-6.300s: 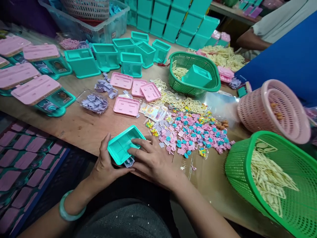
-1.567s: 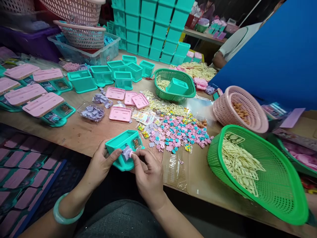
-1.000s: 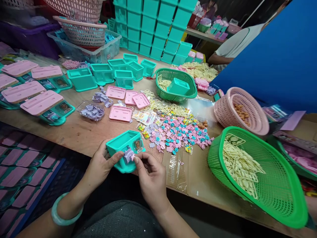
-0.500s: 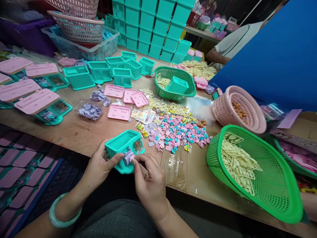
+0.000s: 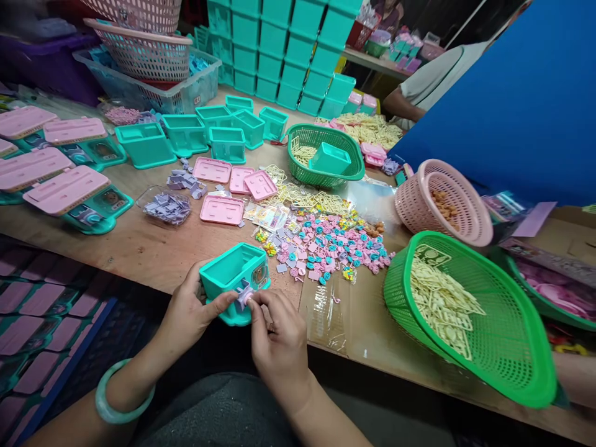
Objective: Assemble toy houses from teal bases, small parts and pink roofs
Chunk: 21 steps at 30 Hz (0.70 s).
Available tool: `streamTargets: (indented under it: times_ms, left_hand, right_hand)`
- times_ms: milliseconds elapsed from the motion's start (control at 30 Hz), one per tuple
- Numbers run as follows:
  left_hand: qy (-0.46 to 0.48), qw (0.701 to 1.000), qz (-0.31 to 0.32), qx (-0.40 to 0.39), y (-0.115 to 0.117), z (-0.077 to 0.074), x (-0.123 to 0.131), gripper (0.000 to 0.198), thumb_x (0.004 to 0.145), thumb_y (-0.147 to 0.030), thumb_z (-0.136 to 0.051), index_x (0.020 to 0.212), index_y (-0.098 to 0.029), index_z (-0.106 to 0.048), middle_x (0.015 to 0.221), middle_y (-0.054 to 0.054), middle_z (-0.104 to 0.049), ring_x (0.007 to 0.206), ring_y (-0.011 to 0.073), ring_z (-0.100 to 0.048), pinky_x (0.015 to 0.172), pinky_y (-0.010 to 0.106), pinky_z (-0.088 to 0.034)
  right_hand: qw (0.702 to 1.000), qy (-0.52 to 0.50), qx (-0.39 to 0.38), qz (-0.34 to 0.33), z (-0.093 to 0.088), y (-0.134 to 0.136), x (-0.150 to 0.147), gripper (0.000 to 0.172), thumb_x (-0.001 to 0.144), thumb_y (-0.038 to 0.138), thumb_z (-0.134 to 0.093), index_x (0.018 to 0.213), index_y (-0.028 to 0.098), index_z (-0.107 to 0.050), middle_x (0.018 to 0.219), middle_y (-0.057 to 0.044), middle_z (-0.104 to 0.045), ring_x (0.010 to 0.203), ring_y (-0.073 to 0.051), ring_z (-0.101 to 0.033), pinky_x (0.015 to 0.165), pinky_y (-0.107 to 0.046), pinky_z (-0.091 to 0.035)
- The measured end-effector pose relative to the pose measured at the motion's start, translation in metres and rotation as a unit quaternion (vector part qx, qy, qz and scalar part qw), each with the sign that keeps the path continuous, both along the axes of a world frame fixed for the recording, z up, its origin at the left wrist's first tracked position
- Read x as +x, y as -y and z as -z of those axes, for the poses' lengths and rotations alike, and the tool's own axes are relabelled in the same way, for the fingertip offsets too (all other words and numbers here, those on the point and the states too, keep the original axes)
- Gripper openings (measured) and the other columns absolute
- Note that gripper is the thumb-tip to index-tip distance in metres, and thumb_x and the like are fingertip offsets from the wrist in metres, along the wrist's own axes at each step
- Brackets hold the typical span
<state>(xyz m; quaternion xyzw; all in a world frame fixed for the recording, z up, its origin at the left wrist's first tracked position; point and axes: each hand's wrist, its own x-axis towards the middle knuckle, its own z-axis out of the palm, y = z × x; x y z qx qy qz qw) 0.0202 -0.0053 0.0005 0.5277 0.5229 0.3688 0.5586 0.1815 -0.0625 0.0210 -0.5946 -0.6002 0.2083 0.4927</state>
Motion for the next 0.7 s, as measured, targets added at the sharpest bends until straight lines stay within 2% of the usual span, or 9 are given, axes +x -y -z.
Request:
streamTargets:
  times_ms: [67, 200, 300, 400, 467, 533, 633, 700]
  left_hand:
    - [-0.002, 1.000, 0.002, 0.007, 0.002, 0.001, -0.001, 0.060, 0.074, -0.051, -0.081, 0.120, -0.022, -0.056, 0.097, 0.006, -0.074, 0.084, 0.0245, -0.070, 0.071, 0.031, -0.052]
    - [-0.008, 1.000, -0.005, 0.022, 0.003, 0.004, -0.002, 0.058, 0.074, -0.051, -0.081, 0.117, -0.021, -0.057, 0.094, 0.005, -0.073, 0.082, 0.0235, -0.068, 0.072, 0.031, -0.052]
    - [0.018, 1.000, -0.009, 0.011, -0.004, 0.002, -0.002, 0.059, 0.070, -0.051, -0.084, 0.114, -0.019, -0.059, 0.096, 0.006, -0.074, 0.087, 0.0239, -0.069, 0.074, 0.031, -0.052]
    - [0.095, 0.994, 0.015, -0.055, -0.014, -0.001, -0.003, 0.054, 0.072, -0.057, -0.080, 0.105, -0.018, -0.061, 0.090, 0.004, -0.073, 0.079, 0.0207, -0.068, 0.070, 0.030, -0.052]
    - [0.138, 0.984, 0.022, -0.109, -0.018, -0.003, -0.003, 0.054, 0.073, -0.060, -0.077, 0.101, -0.017, -0.062, 0.085, 0.003, -0.072, 0.069, 0.0173, -0.066, 0.064, 0.028, -0.051]
    - [0.156, 0.978, 0.021, -0.133, -0.019, -0.003, -0.003, 0.055, 0.073, -0.062, -0.077, 0.102, -0.017, -0.062, 0.082, 0.002, -0.071, 0.063, 0.0152, -0.064, 0.059, 0.026, -0.050]
    - [0.153, 0.981, 0.032, -0.117, -0.015, -0.003, -0.002, 0.055, 0.074, -0.059, -0.077, 0.106, -0.017, -0.061, 0.087, 0.003, -0.072, 0.065, 0.0155, -0.065, 0.058, 0.026, -0.050]
    - [0.136, 0.986, 0.042, -0.090, -0.013, -0.002, -0.002, 0.053, 0.077, -0.056, -0.077, 0.110, -0.018, -0.059, 0.094, 0.004, -0.073, 0.074, 0.0179, -0.068, 0.064, 0.027, -0.053]
  right_hand:
    - [0.999, 0.033, 0.041, 0.008, 0.003, 0.002, -0.004, 0.012, 0.094, 0.011, -0.058, 0.095, 0.020, -0.066, 0.083, -0.004, -0.070, 0.076, -0.016, -0.067, 0.068, -0.027, -0.056]
    - [0.995, 0.055, 0.074, 0.027, 0.010, 0.004, -0.011, 0.014, 0.095, 0.010, -0.055, 0.094, 0.020, -0.065, 0.081, -0.005, -0.068, 0.075, -0.017, -0.066, 0.067, -0.028, -0.054]
    - [0.998, 0.010, 0.062, 0.022, 0.015, 0.000, -0.008, 0.011, 0.095, 0.016, -0.057, 0.089, 0.020, -0.066, 0.079, -0.004, -0.069, 0.073, -0.018, -0.067, 0.065, -0.028, -0.054]
    - [0.997, -0.082, 0.006, -0.012, 0.014, -0.006, 0.006, 0.013, 0.095, 0.027, -0.061, 0.087, 0.019, -0.068, 0.079, -0.003, -0.069, 0.072, -0.017, -0.067, 0.064, -0.028, -0.055]
    - [0.996, -0.090, 0.015, 0.001, 0.010, -0.010, 0.016, 0.013, 0.095, 0.031, -0.063, 0.089, 0.020, -0.069, 0.083, -0.004, -0.069, 0.078, -0.018, -0.066, 0.068, -0.029, -0.055]
    - [0.998, -0.061, 0.032, 0.008, 0.005, -0.014, 0.021, 0.014, 0.094, 0.032, -0.065, 0.088, 0.020, -0.068, 0.082, -0.003, -0.067, 0.076, -0.017, -0.063, 0.067, -0.028, -0.052]
    - [0.998, 0.011, 0.019, -0.053, -0.001, -0.016, 0.017, 0.019, 0.096, 0.033, -0.062, 0.082, 0.021, -0.065, 0.073, -0.001, -0.063, 0.068, -0.015, -0.058, 0.062, -0.027, -0.047]
    - [0.995, 0.053, 0.014, -0.082, -0.003, -0.013, 0.012, 0.024, 0.099, 0.030, -0.056, 0.078, 0.021, -0.062, 0.071, -0.001, -0.062, 0.066, -0.015, -0.058, 0.062, -0.026, -0.046]
